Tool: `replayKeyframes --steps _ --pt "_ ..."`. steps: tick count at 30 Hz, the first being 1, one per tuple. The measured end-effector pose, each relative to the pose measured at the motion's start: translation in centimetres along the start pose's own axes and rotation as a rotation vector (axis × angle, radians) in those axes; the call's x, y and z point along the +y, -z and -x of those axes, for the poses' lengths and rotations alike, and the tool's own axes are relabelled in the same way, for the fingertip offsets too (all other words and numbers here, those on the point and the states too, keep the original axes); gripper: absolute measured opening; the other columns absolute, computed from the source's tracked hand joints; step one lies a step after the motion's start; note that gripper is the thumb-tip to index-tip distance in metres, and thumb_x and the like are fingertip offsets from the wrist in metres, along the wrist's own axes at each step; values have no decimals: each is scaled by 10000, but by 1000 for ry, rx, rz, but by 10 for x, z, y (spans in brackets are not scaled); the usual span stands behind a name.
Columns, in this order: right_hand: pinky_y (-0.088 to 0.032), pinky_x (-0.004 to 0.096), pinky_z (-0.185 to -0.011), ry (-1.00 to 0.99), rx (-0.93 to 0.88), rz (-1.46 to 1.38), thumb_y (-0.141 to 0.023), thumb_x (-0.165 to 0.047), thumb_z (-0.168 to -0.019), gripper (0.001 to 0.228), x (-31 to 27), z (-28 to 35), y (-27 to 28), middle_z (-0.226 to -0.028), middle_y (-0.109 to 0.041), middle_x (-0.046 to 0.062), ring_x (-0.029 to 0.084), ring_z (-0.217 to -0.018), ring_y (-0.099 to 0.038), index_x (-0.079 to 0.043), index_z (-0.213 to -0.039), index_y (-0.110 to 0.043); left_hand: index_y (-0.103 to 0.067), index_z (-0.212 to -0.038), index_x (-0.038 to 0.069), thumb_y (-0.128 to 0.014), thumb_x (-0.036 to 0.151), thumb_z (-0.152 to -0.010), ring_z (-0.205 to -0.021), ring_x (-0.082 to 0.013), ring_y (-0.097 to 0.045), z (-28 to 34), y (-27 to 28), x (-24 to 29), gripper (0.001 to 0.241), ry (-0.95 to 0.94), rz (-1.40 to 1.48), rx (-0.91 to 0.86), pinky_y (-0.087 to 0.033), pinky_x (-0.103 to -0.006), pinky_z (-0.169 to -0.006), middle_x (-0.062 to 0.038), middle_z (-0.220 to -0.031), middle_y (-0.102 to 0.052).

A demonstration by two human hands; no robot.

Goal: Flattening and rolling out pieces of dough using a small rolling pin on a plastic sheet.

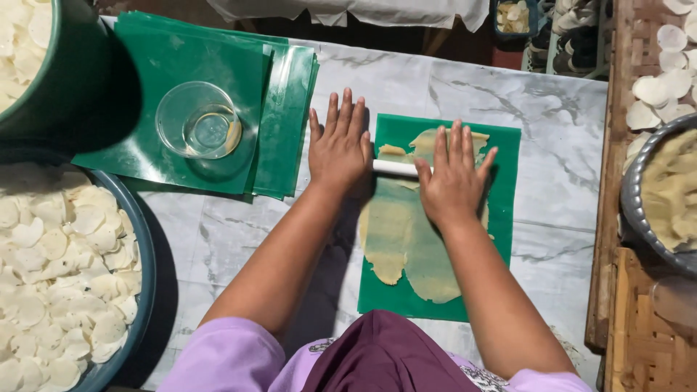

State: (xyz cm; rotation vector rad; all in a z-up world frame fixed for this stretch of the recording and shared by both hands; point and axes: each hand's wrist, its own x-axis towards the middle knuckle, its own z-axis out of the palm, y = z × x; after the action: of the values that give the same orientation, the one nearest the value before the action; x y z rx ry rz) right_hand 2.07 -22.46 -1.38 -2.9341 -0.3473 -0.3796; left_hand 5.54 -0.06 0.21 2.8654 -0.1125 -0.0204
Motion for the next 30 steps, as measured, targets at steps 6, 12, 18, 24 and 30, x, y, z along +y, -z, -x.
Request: replayKeyframes --steps 6,12,18,24,30 --pt "-68 804 -1119 7 -3 -8 -361 -565 -1101 709 1 -48 6 -1652 -333 275 402 -1545 -275 -77 -1614 -381 -161 -1676 182 -217 504 -1097 -1612 -275 7 -43 2 -4 665 -2 -1 -32 66 -600 -1273 -80 -1750 -87" --pt "-98 683 -1183 83 -27 -172 -385 -401 -1121 508 -9 27 29 -1653 -392 160 361 -1543 -300 -166 -1558 -491 -344 -1608 410 -250 566 -1079 -1610 -284 -60 19 9 -6 559 -296 -34 48 47 -698 -1220 -16 -1739 -185" --pt "-275 593 -1140 175 97 -74 -666 -276 -970 334 4 45 18 -1084 -592 -79 184 -1161 -545 -367 -1291 -677 -636 -1319 519 -471 568 -1030 -1583 -316 -191 30 7 -10 336 -357 120 150 11 -781 -1162 -42 -1609 -453" --pt "-420 465 -981 318 192 -79 -591 -219 -1007 322 7 28 35 -1079 -565 11 247 -1040 -581 -238 -1320 -667 -515 -1471 393 -606 473 -1010 -1558 -307 -287 28 5 -8 477 -381 228 286 -10 -737 -1196 -47 -1590 -459" --pt "-429 399 -815 339 175 -146 -569 -171 -1011 364 15 -1 16 -1071 -550 21 271 -1052 -572 -255 -1351 -670 -409 -1586 208 -295 477 -1108 -1576 -292 -225 4 -8 -9 561 -223 15 129 -48 -630 -1250 -80 -1683 -333"
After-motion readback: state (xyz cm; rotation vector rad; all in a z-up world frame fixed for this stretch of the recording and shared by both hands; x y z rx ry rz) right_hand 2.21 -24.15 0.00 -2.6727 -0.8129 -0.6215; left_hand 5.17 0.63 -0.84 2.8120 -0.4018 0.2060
